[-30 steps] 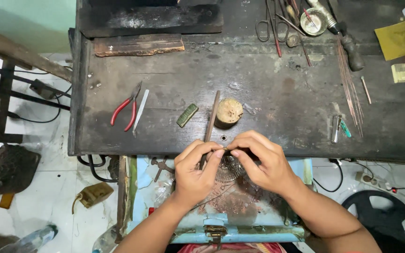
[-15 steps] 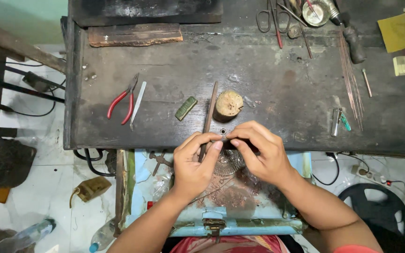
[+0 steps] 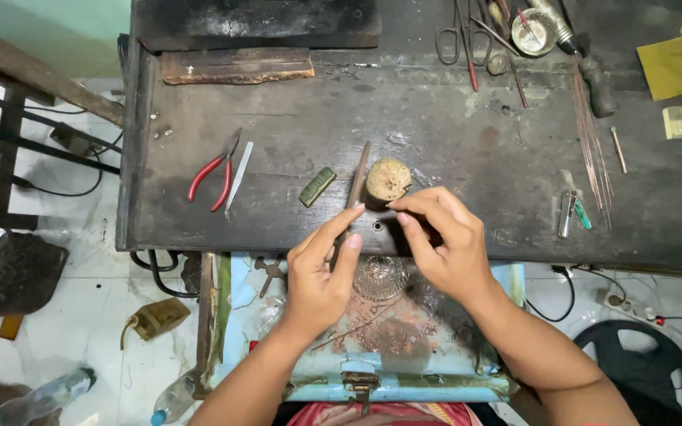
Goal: Filing and shaping a small jewelry component held in a wooden clamp on a workbench.
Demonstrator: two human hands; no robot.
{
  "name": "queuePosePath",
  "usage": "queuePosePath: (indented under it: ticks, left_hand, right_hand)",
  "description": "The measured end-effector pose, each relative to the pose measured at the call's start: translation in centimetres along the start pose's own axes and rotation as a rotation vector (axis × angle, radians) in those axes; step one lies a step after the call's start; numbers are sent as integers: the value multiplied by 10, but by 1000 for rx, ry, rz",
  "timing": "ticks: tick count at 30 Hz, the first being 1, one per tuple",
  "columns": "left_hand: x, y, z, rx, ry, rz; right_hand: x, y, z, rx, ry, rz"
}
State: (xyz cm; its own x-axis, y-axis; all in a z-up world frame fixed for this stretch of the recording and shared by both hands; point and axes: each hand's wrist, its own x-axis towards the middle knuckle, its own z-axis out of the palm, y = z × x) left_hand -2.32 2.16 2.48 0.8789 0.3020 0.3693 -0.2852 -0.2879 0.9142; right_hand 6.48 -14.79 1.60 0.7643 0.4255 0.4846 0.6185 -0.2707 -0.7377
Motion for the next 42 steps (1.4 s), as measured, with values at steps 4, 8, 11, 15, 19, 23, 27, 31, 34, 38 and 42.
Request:
queuePosePath:
  ticks: [4, 8, 11, 15, 19, 23, 27, 31, 34, 38, 42]
  left_hand:
    - [-20, 8, -3, -156, -80, -194]
    - [-34, 1, -3, -356, -134, -494]
    - [-42, -5, -2, -421, -125, -541]
    - [-50, -9, -1, -401, -127, -590]
    - [-51, -14, 2, -431, -135, -558]
    - [-53, -21, 5, -346, -86, -489]
    - [-50, -25, 14, -329, -55, -422]
    - [-37, -27, 22, -311, -60, -406]
    - [-30, -34, 30, -301, -18, -292]
    - [-36, -33, 29, -307, 14, -282]
    - [-34, -29, 30, -290, 23, -274]
  right_hand:
    - [4, 4, -1, -10, 23, 31]
    - [3, 5, -3, -74, -69, 41]
    - [5, 5, -4, -73, -78, 50]
    - [5, 5, -6, -87, -94, 50]
    - [5, 9, -7, -87, -105, 64]
    - [6, 11, -7, -82, -119, 48]
    - [7, 11, -8, -93, -120, 56]
    - [7, 14, -6, -73, -118, 33]
    - [7, 19, -2, -30, -1, 16]
    - [6, 18, -1, -27, 9, 9]
    - [6, 18, 0, -31, 20, 10]
